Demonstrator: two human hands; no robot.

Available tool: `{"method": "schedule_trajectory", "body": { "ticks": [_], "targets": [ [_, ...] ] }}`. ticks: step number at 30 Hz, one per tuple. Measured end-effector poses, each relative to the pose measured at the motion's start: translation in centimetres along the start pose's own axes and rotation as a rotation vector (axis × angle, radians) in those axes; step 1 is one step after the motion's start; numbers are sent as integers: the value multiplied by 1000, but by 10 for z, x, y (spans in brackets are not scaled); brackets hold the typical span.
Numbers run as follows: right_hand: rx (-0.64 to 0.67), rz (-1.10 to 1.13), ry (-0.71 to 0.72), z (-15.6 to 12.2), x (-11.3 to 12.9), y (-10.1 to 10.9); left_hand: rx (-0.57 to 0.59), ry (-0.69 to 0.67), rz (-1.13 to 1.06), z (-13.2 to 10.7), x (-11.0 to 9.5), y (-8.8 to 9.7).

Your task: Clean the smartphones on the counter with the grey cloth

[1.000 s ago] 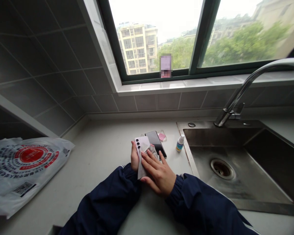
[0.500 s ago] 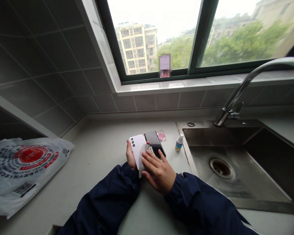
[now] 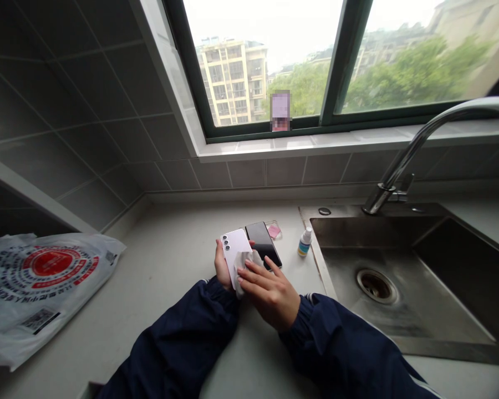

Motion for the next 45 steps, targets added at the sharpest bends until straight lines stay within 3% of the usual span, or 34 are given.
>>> {"method": "schedule_trajectory", "body": {
  "ticks": [8, 13, 18, 26, 35, 45],
  "targets": [
    [-62, 30, -42, 7, 4, 8, -17, -22, -11, 6, -3, 8],
    [-54, 14, -57, 6, 1, 8, -23, -22, -7, 3, -2, 4],
    [31, -50, -87, 2, -5, 1, -15, 9, 7, -3, 2, -3],
    [177, -70, -128, -4, -7, -7, 48, 178, -11, -6, 11, -13],
    [236, -83, -157, -6, -7, -11, 30, 176, -22, -4, 12, -12],
    [105, -40, -73, -4, -6, -6, 60, 72, 75, -7, 7, -11]
  ]
}}
Point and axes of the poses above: each hand's wrist, its own z-axis towards the middle knuckle, its own y-axis out of the back of the hand, x = y × z, the point moved 5 cm from there along z, towards the middle knuckle, and after that the axes turned 15 degrees about -x, right-handed, at the moved point
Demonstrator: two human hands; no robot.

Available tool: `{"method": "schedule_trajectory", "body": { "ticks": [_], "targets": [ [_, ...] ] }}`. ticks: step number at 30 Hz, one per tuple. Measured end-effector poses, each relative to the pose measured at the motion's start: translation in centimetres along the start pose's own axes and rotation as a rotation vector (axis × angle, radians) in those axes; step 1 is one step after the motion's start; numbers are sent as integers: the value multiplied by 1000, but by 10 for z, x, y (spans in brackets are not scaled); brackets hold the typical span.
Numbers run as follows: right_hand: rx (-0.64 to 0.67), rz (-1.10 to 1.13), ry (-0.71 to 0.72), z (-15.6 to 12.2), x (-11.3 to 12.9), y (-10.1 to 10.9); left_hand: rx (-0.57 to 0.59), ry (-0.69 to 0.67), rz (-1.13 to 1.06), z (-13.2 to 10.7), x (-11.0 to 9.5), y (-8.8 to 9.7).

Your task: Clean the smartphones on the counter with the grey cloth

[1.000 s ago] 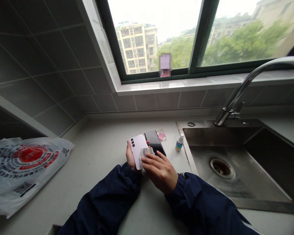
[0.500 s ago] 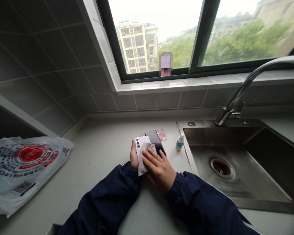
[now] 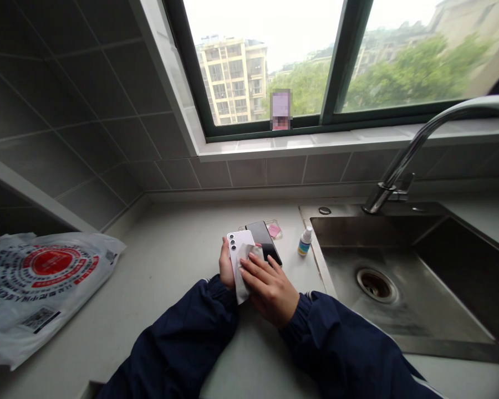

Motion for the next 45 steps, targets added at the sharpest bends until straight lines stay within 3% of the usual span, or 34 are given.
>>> {"method": "schedule_trajectory", "body": {
  "ticks": [12, 17, 24, 31, 38, 45],
  "targets": [
    [-87, 46, 39, 2, 2, 5, -80, -47, 35, 2, -2, 5],
    [-124, 55, 30, 3, 2, 7, -53, -14, 57, 1, 1, 1],
    [-77, 8, 54, 2, 2, 6, 54, 43, 95, 0, 6, -3],
    [-88, 13, 80, 2, 1, 4, 5, 17, 8, 1, 4, -2],
    [-130, 141, -6, 3, 2, 9, -114, -77, -43, 5, -12, 5],
    [-203, 306, -235, 2, -7, 14, -36, -131, -10, 14, -18, 6]
  ]
}}
Point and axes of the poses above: each hand's wrist, its own z-axis towards the middle knuckle, its own y-axis out of the back of the hand, x = y × z, the point moved 5 cm from there along z, towards the middle knuckle, and after that the axes turned 15 degrees about -x, right-handed, at the moved point
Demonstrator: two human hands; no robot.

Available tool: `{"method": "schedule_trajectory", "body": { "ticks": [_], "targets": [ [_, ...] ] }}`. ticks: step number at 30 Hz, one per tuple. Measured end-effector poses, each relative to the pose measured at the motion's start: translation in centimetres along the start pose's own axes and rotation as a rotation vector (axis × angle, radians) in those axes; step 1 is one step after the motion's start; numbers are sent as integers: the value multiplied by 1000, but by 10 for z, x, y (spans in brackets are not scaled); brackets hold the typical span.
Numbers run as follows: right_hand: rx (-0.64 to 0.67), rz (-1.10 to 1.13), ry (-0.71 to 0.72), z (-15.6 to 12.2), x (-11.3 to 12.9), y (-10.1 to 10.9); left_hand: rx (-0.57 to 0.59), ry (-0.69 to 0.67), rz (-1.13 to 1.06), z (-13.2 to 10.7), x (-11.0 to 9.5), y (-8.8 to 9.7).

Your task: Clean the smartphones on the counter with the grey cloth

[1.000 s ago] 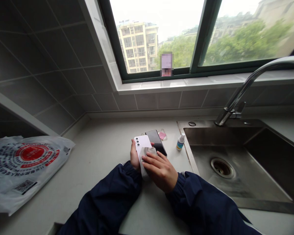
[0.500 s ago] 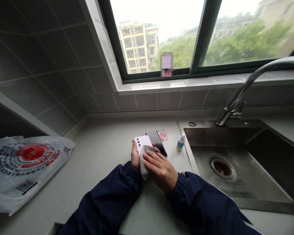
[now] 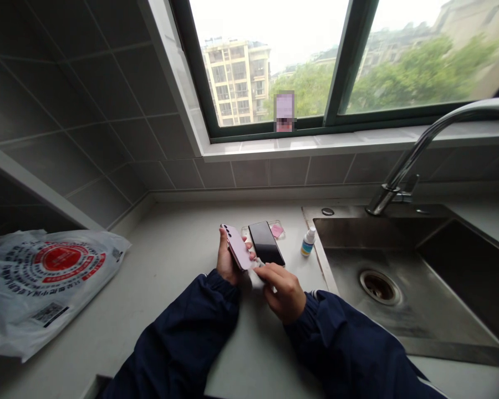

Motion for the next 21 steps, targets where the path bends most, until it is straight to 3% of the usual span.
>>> {"method": "schedule_trajectory", "body": {
  "ticks": [7, 14, 21],
  "targets": [
    [4, -6, -185, 1, -9, 1, -86, 13, -6, 9, -7, 12],
    [109, -438, -356, 1, -37, 5, -142, -11, 53, 13, -11, 15],
    [173, -680, -375, -5, -53, 6, -158, -48, 94, 15, -9, 16]
  ]
}}
Point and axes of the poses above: each hand's wrist, its own z-axis towards the middle knuckle, its own y-axis out of the back of the hand, x = y × z, the point moved 5 cm from there along z, towards the middle knuckle, and after that the axes turned 15 degrees about -x, right-handed, at the moved point
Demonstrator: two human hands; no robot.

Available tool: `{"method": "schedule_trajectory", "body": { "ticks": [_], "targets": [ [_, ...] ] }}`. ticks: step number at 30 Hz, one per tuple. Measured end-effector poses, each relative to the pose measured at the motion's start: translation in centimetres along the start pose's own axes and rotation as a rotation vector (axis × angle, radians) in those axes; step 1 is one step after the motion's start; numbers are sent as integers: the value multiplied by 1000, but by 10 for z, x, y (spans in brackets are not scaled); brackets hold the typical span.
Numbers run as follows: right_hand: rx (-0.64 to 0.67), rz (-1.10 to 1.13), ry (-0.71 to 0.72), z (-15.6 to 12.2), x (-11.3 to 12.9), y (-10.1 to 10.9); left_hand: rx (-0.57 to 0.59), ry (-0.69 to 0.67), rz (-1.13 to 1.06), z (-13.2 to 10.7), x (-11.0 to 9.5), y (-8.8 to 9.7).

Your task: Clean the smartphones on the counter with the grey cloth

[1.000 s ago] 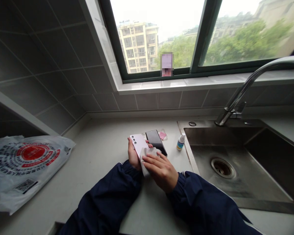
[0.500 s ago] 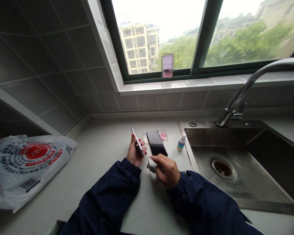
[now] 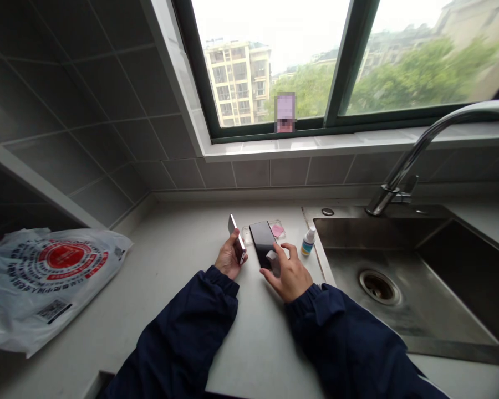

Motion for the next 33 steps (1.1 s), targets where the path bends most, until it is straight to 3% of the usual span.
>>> {"method": "schedule_trajectory", "body": {
  "ticks": [17, 33],
  "targets": [
    [129, -222, -73, 14, 4, -14, 65, -1, -50, -6, 0, -5],
    [206, -202, -112, 13, -1, -14, 18, -59, -172, 2, -2, -1]
  ]
}}
Point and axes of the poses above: each hand's wrist, its own z-axis towards the middle knuckle, its own y-axis out of the back of the hand, x = y × z, the point moved 5 cm from there along z, towards the middle knuckle, and after that the axes turned 15 degrees about -x, right-handed, at the moved point
